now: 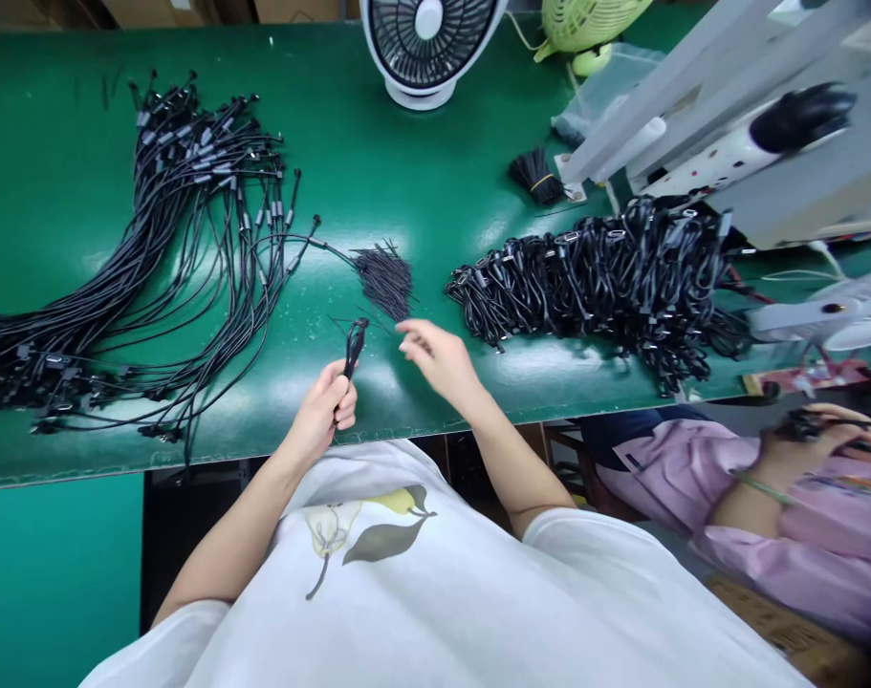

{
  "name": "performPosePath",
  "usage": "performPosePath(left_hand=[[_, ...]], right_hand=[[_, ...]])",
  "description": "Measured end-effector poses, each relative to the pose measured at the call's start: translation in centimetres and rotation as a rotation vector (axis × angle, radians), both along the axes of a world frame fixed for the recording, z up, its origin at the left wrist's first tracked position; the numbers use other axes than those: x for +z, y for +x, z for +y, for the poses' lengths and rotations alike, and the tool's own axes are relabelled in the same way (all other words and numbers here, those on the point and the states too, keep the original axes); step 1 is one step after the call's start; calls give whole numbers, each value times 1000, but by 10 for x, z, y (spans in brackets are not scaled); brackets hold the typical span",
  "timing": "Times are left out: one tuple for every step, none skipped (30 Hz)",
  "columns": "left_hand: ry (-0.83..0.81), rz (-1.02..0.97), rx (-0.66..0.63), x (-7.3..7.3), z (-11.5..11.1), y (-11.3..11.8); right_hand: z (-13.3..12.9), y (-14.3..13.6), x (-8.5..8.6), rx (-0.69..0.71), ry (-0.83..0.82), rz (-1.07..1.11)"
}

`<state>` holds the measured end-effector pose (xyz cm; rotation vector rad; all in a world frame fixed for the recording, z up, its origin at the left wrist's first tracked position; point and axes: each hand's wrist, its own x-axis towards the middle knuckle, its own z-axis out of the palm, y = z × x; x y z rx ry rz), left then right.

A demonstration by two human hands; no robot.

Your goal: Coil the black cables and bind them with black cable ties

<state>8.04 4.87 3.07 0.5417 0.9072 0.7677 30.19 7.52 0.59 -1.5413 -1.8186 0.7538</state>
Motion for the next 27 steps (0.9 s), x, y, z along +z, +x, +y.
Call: performPosePath(left_hand=[[6,-4,-11,1,0,1],[17,1,-16,0,1,1],[34,20,-11,0,1,1],[58,52,3,-2,1,1],[86,94,25,-5,2,0],[117,140,51,-8,2,-2],[145,185,74,-11,3,-3],[167,225,92,-15,4,-5],[182,255,100,-19,4,-6],[190,276,97,-23,5,-8],[191,290,89,-26,6,-9],[189,299,81,-28,7,-11],[188,307,80,-30,9,-12],[181,306,72,-32,10,-13],[166,298,59,-32,11,-15],[147,286,47,-33,12,-16],[126,271,32,-33,13,-17],[105,254,17,-33,14,-19],[84,237,6,-32,15,-20],[68,225,3,-31,15,-21],[57,220,11,-30,16,-22],[44,213,22,-29,16,-23],[24,202,31,-29,15,-24],[-3,190,38,-28,14,-24],[-38,177,40,-28,13,-24],[-85,155,32,-28,11,-23],[-139,139,19,-30,11,-23]], right_hand=[[-5,-12,1,106,7,66],[-9,-23,3,192,22,97],[-12,-34,3,249,55,94],[-15,-43,4,277,105,57],[-16,-51,5,285,171,-14],[-16,-57,7,291,251,-114],[-15,-61,8,312,338,-231],[-12,-63,10,351,428,-349],[-8,-65,13,403,520,-451],[-3,-66,15,466,608,-530],[2,-66,18,539,690,-581],[8,-67,21,613,757,-617],[13,-67,24,685,804,-649],[17,-67,27,752,831,-678],[21,-68,30,815,834,-705],[24,-69,32,869,825,-722],[26,-69,33,913,814,-727],[27,-70,33,947,804,-722],[29,-71,33,971,798,-704],[30,-71,32,987,797,-686],[31,-71,31,1000,803,-676],[32,-71,30,1014,815,-677],[34,-71,28,1031,836,-686],[36,-72,27,1052,867,-699],[37,-72,25,1074,904,-713],[39,-73,23,1090,945,-716],[41,-75,20,1104,978,-709]])
